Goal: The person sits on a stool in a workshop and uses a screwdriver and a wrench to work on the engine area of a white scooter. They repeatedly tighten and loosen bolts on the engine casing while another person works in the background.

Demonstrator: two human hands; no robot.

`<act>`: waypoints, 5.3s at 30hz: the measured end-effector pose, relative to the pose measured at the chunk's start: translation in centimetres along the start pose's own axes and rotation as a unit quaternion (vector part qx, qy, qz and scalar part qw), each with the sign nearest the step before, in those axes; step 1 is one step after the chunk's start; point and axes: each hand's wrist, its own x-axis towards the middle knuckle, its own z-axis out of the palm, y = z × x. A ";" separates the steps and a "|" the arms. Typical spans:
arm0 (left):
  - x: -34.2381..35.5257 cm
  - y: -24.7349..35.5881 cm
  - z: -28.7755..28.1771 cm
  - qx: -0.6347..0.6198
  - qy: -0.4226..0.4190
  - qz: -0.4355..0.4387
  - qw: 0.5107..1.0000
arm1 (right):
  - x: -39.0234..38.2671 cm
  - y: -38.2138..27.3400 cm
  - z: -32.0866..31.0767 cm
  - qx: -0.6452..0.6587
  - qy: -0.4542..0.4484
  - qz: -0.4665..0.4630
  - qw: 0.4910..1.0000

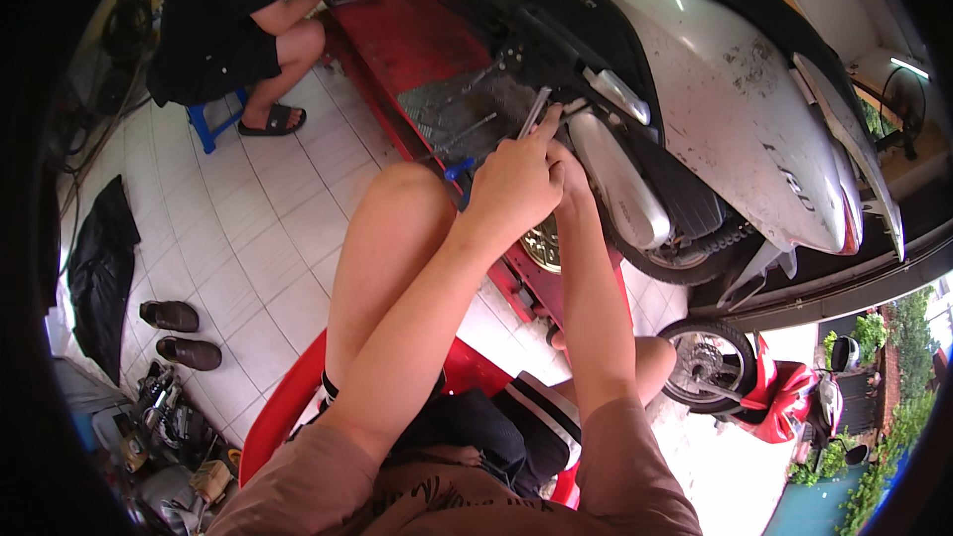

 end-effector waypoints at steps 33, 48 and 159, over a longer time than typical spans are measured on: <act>6.2 -8.6 -5.9 0.195 -0.355 0.037 0.914 | -1.2 -4.6 5.5 0.222 -0.014 -0.008 0.975; 4.8 -0.4 -3.4 0.079 -0.382 -0.098 0.915 | 0.6 -3.4 3.8 0.276 -0.058 -0.040 0.959; 4.0 -2.1 -1.5 0.503 0.007 0.148 0.852 | -1.9 -4.2 3.5 0.296 -0.207 -0.056 0.931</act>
